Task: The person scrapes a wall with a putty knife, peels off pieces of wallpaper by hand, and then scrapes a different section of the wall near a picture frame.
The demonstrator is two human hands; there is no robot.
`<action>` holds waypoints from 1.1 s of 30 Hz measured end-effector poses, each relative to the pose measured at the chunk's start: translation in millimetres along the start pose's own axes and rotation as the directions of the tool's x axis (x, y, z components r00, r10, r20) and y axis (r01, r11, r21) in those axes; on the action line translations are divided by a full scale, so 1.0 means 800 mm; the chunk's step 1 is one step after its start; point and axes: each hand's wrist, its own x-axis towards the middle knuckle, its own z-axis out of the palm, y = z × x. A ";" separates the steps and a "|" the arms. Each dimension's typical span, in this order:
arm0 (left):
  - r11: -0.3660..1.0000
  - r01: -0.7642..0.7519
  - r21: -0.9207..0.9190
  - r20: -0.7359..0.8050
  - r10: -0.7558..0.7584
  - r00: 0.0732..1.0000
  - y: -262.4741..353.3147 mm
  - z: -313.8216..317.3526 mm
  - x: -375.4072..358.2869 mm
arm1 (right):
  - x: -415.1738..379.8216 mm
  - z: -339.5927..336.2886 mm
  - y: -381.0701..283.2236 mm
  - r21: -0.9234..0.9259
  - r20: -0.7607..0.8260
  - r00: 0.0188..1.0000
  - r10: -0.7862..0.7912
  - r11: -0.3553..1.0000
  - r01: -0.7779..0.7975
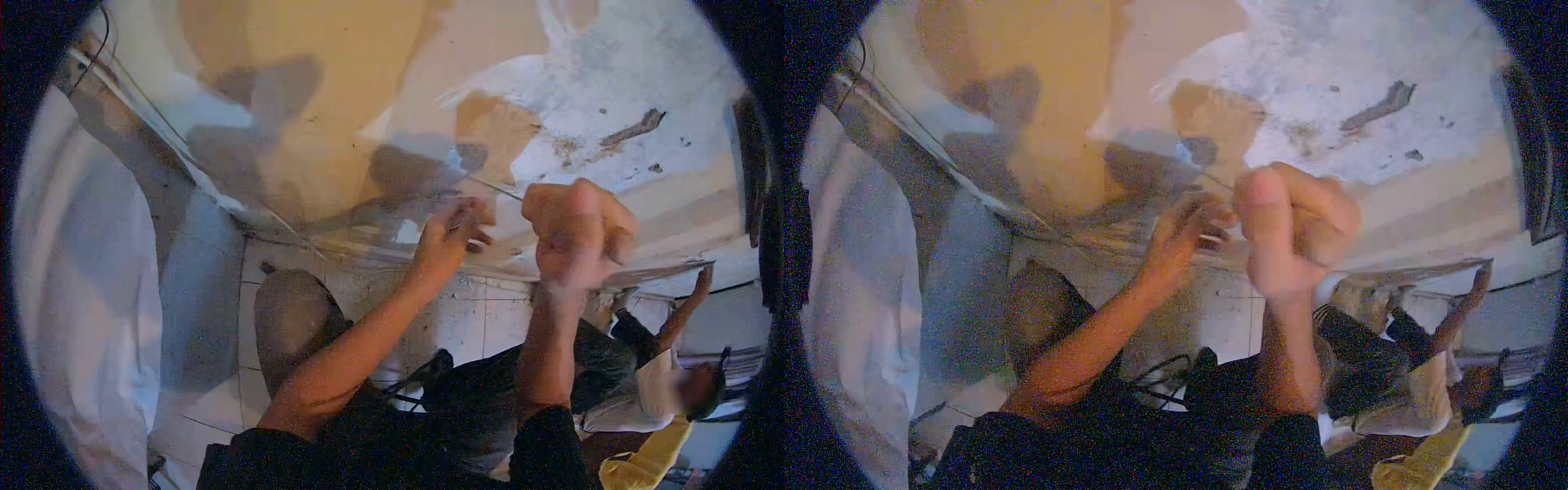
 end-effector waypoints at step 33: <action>0.949 0.090 -0.301 0.251 -0.012 0.968 0.053 0.032 -0.036 | 0.003 0.012 0.035 -0.270 0.132 0.939 -0.318 0.900 0.343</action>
